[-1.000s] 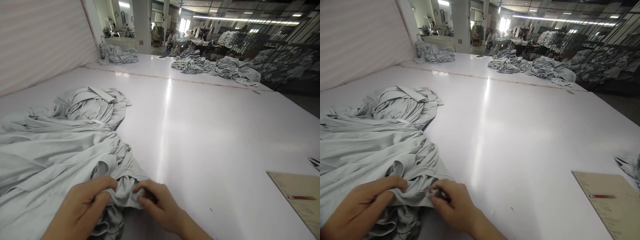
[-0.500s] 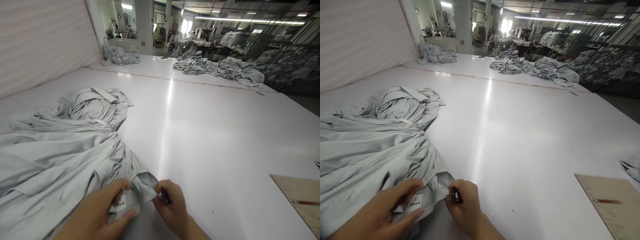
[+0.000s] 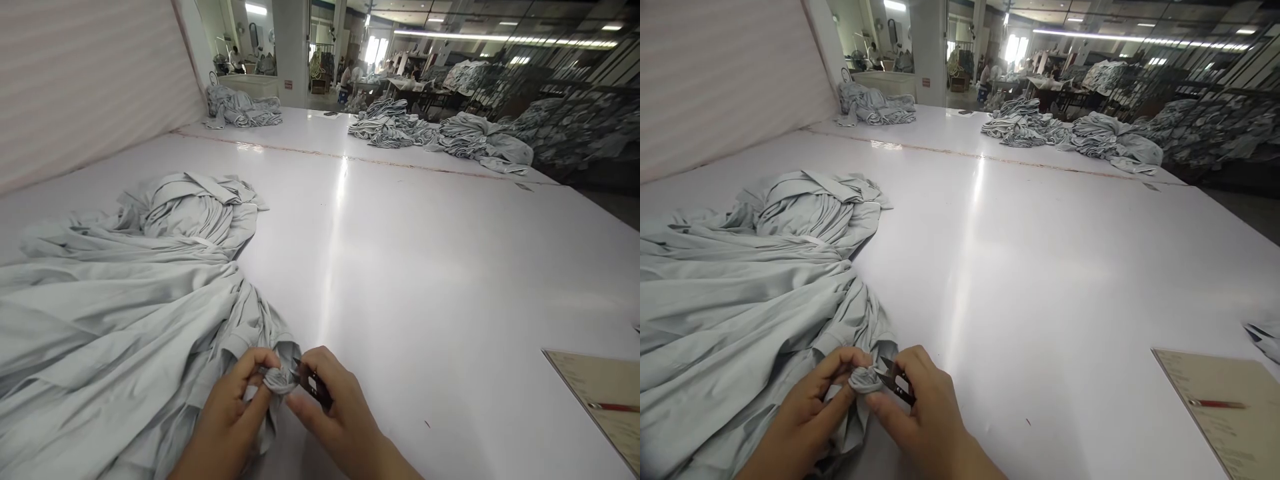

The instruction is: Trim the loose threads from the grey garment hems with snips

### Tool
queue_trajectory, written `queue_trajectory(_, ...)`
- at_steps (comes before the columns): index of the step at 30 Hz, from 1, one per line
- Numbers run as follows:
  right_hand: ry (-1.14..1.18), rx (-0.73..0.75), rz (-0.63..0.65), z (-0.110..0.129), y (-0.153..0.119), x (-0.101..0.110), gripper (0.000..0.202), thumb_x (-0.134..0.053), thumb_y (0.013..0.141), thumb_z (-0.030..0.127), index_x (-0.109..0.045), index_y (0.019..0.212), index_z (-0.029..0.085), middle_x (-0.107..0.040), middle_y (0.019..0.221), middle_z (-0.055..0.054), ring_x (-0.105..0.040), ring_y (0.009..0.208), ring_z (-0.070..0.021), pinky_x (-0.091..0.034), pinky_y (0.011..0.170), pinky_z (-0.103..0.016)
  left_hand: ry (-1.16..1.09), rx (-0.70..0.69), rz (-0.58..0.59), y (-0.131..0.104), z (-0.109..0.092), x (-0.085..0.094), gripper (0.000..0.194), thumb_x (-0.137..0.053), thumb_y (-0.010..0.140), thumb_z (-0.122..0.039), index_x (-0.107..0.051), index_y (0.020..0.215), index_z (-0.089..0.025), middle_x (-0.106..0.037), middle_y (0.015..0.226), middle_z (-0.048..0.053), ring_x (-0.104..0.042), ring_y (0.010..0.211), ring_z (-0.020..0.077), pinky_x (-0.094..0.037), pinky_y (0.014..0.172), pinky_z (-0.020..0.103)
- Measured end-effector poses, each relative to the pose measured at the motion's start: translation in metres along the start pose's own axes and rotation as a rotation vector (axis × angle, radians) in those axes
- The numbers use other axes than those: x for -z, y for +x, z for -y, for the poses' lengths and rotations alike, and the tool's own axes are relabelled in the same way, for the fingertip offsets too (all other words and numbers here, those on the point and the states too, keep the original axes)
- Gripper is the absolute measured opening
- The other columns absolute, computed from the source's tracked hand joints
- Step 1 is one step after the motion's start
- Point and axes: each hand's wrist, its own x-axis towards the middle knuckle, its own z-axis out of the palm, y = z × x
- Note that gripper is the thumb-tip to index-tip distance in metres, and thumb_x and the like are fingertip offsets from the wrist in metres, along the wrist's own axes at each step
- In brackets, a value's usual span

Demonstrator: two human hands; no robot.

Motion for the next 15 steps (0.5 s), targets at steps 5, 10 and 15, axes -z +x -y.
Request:
queue_trajectory(5, 0.027, -0.054, 0.062, 0.0011, 0.0029, 0.0023, 0.018, -0.055, 0.092, 0.034, -0.052, 0.079, 0.021, -0.05, 0.078, 0.001, -0.046, 0.063, -0.0117, -0.034, 0.055, -0.022, -0.161, -0.008, 0.007, 0.0026, 0.0067, 0.0036, 0.024, -0.058, 0.084, -0.047, -0.056, 0.092, -0.025, -0.059, 0.083, -0.003, -0.055, 0.081, 0.0147, -0.045, 0.066, 0.019)
queue_trajectory(10, -0.014, -0.029, 0.064, -0.0006, 0.0038, -0.003, 0.016, -0.054, 0.093, 0.031, -0.054, 0.08, 0.021, -0.049, 0.077, 0.002, -0.048, 0.064, -0.0122, -0.035, 0.056, -0.023, -0.249, 0.025, 0.072, 0.007, 0.0087, 0.0057, 0.027, -0.061, 0.083, -0.049, -0.058, 0.091, -0.024, -0.061, 0.082, -0.003, -0.054, 0.076, 0.0133, -0.045, 0.068, 0.019)
queue_trajectory(15, -0.008, -0.015, 0.064, -0.0011, 0.0039, -0.0053, 0.018, -0.053, 0.093, 0.032, -0.053, 0.078, 0.021, -0.048, 0.076, 0.002, -0.047, 0.063, -0.0118, -0.035, 0.056, -0.023, -0.271, 0.048, 0.097, 0.0083, 0.0036, 0.0063, 0.027, -0.063, 0.082, -0.049, -0.059, 0.088, -0.022, -0.059, 0.078, -0.004, -0.051, 0.074, 0.0132, -0.043, 0.067, 0.019)
